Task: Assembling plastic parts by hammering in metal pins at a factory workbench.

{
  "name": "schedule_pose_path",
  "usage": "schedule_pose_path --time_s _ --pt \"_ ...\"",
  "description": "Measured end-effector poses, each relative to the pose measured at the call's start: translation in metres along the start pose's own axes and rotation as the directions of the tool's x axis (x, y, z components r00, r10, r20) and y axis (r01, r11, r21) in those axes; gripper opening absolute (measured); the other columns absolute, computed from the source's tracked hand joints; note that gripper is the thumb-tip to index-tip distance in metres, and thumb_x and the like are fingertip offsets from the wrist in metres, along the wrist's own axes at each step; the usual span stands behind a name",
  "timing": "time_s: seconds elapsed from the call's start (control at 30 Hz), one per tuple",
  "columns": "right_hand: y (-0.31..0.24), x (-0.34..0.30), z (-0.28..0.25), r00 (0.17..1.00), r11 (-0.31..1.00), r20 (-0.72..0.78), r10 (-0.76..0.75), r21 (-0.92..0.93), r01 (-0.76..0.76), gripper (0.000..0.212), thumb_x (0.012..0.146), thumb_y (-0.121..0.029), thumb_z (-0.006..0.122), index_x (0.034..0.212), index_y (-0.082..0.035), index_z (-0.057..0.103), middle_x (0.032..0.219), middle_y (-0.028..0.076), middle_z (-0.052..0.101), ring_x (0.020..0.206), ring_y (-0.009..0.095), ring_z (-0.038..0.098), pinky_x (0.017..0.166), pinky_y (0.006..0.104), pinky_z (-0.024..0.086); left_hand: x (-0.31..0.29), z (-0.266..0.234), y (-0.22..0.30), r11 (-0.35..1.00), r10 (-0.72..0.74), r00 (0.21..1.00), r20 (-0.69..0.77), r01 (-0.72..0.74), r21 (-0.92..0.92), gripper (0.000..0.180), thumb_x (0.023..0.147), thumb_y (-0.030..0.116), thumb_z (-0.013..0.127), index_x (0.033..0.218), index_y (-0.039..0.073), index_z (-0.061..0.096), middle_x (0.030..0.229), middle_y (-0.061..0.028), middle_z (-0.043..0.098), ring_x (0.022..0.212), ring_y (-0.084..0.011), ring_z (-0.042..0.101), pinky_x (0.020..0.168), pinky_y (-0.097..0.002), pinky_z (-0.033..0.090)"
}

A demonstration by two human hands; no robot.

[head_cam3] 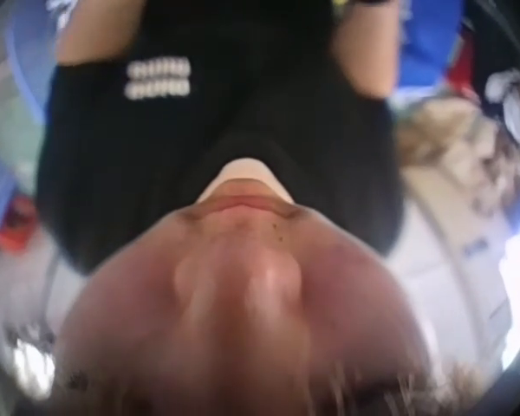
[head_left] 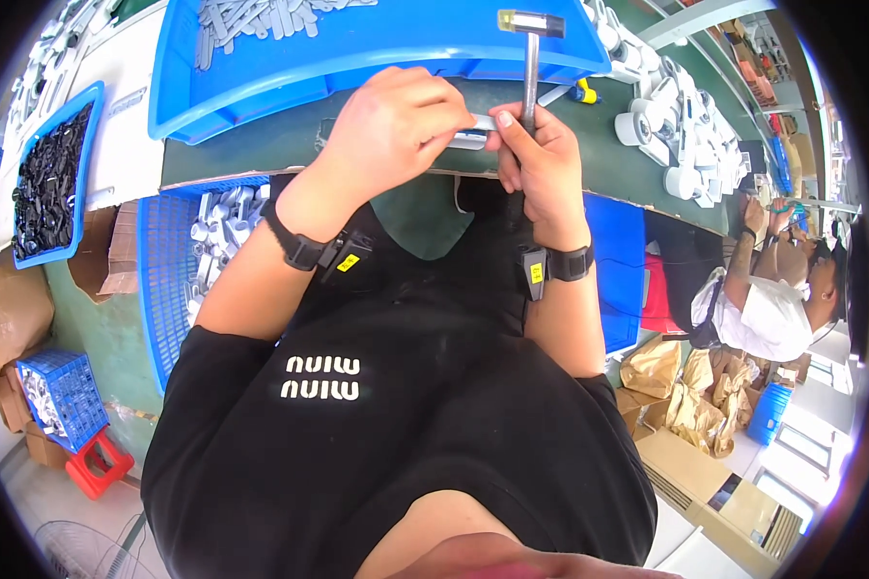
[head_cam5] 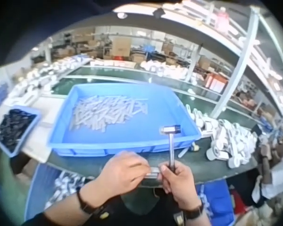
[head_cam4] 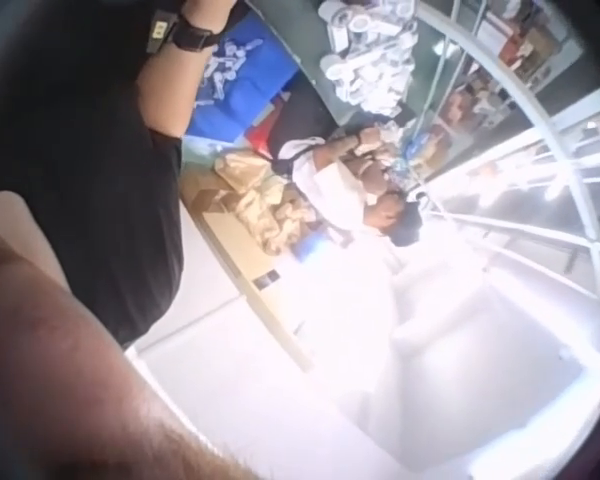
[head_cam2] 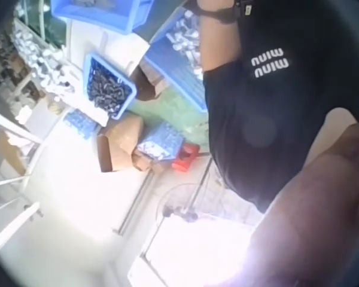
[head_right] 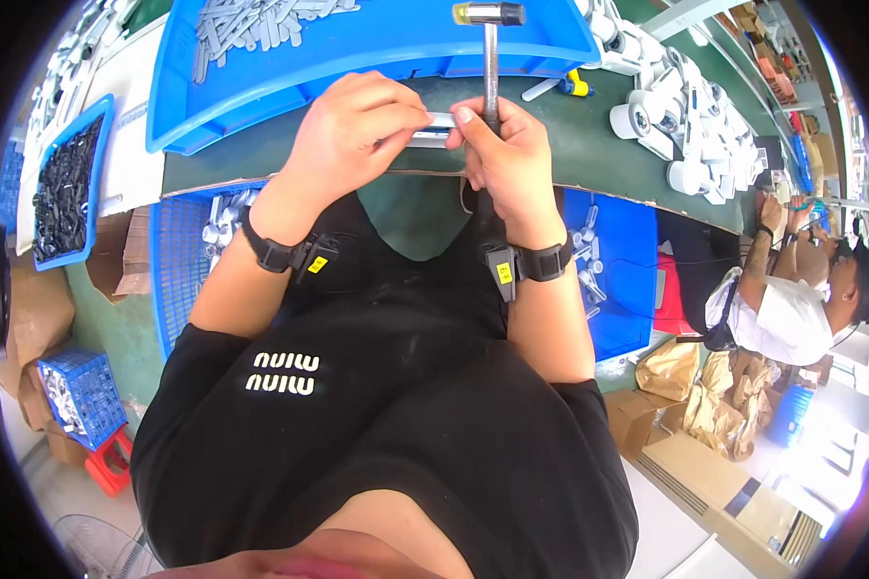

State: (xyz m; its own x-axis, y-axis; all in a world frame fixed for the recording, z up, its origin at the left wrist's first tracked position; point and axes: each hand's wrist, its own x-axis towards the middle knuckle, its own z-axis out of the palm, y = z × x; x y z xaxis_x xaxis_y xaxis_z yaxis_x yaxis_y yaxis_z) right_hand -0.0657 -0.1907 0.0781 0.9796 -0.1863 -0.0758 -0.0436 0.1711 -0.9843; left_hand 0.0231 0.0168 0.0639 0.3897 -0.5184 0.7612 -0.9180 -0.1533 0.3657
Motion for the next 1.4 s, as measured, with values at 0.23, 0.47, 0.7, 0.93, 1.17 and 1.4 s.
schedule_pose_path --time_s 0.23,0.47,0.7,0.93,1.17,1.4 --pt "0.01 0.006 -0.007 0.984 0.861 -0.124 -0.125 -0.506 0.046 0.01 0.105 -0.013 0.071 0.106 -0.003 0.073 0.079 -0.002 0.073 0.063 0.002 0.052 0.059 0.0232 0.041 -0.024 0.002 0.001 0.944 -0.314 0.949 0.031 0.309 0.112 0.036 0.084 0.014 0.083 0.118 0.004 0.074 0.101 -0.0107 0.075 0.099 -0.0316 0.07 0.09 -0.0434 0.053" --pt "0.014 0.01 -0.007 0.989 0.825 -0.082 -0.122 -0.563 0.055 0.009 0.104 -0.012 0.072 0.106 -0.003 0.074 0.077 -0.002 0.07 0.07 0.003 0.057 0.063 0.0247 0.044 -0.03 0.002 -0.003 0.959 -0.274 0.962 -0.006 0.274 0.068 0.032 0.083 0.014 0.085 0.112 0.004 0.074 0.1 -0.0111 0.076 0.099 -0.0314 0.07 0.091 -0.0438 0.054" --pt "0.021 0.013 -0.011 0.983 0.771 -0.002 -0.186 -0.62 0.144 0.011 0.102 -0.014 0.074 0.104 -0.003 0.075 0.071 -0.004 0.062 0.066 0.004 0.052 0.061 0.0264 0.041 -0.036 0.004 -0.012 0.975 -0.215 0.976 0.02 0.213 0.064 0.023 0.082 0.016 0.089 0.095 0.003 0.075 0.098 -0.0084 0.076 0.098 -0.0301 0.07 0.091 -0.0432 0.054" --pt "0.025 0.014 -0.009 0.972 0.713 -0.018 -0.233 -0.683 0.158 0.014 0.1 -0.016 0.077 0.105 -0.003 0.077 0.067 -0.003 0.054 0.063 0.006 0.045 0.058 0.0287 0.038 -0.037 0.006 -0.011 0.982 -0.161 0.987 0.003 0.16 0.1 0.018 0.083 0.014 0.087 0.09 0.004 0.074 0.097 -0.0061 0.074 0.098 -0.0273 0.07 0.089 -0.0415 0.053" --pt "0.036 0.016 -0.015 0.973 0.671 -0.004 -0.231 -0.724 0.156 0.019 0.099 -0.021 0.078 0.106 -0.003 0.079 0.068 0.001 0.061 0.064 0.008 0.052 0.06 0.0299 0.043 -0.034 0.012 -0.007 0.969 -0.128 0.992 -0.001 0.125 0.212 0.013 0.088 0.016 0.08 0.088 0.006 0.072 0.093 -0.0043 0.069 0.097 -0.0253 0.066 0.089 -0.0408 0.05" --pt "0.04 0.018 -0.018 0.966 0.682 0.038 -0.255 -0.701 0.208 0.02 0.1 -0.021 0.077 0.105 -0.002 0.078 0.067 0.002 0.061 0.063 0.009 0.053 0.06 0.03 0.044 -0.022 0.017 0.01 0.926 -0.17 0.984 0.058 0.139 0.351 0.008 0.086 0.005 0.074 0.094 0.003 0.072 0.101 -0.0089 0.074 0.097 -0.0303 0.071 0.09 -0.0445 0.055"
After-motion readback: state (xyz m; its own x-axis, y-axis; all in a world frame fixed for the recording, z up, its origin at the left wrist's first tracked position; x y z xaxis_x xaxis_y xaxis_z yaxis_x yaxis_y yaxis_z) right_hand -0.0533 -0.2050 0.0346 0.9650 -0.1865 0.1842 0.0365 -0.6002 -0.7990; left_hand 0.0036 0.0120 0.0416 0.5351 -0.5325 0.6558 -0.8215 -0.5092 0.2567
